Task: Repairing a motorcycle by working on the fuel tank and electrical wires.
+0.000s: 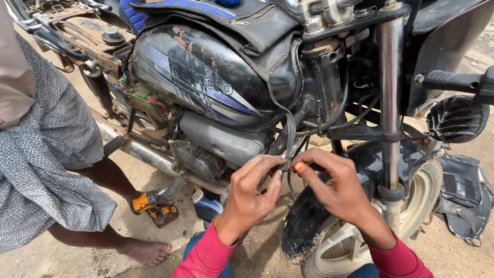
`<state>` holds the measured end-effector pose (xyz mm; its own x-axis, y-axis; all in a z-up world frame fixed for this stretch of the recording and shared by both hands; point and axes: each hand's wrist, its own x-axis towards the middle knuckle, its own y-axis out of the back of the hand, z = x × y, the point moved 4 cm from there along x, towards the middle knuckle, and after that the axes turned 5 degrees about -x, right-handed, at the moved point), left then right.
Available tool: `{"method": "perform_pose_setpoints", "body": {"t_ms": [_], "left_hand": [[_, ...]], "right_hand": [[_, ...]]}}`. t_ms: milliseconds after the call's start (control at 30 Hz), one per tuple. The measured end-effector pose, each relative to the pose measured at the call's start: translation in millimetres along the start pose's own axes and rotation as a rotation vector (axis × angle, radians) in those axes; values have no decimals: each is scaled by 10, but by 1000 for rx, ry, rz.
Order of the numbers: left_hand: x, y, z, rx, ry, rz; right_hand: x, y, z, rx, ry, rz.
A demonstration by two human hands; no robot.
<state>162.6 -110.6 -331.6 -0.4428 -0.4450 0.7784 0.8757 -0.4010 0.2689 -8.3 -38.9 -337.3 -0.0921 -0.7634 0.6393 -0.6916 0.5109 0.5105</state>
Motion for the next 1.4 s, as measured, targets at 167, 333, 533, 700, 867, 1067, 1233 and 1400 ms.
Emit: {"method": "perform_pose_setpoints", "body": {"t_ms": [167, 333, 533, 700, 867, 1067, 1233, 1400], "left_hand": [[46, 82, -21, -6, -31, -43], [50, 138, -149, -30, -35, -64], [117, 171, -50, 21, -150, -44], [121, 215, 79, 138, 98, 68], [60, 173, 19, 128, 132, 74], [44, 151, 83, 265, -98, 49], [65, 121, -169, 193, -29, 3], [-25, -33, -805, -630, 595, 13]], "right_hand": [[246, 100, -385, -204, 228, -2], [355, 48, -534, -342, 318, -124], [399, -68, -488, -389, 271, -227], [358, -178, -420, -606, 370, -93], [320, -255, -437, -639, 412, -89], [319, -256, -464, -687, 444, -122], [305, -268, -428, -714, 433, -230], [274, -257, -270, -588, 479, -148]]}}
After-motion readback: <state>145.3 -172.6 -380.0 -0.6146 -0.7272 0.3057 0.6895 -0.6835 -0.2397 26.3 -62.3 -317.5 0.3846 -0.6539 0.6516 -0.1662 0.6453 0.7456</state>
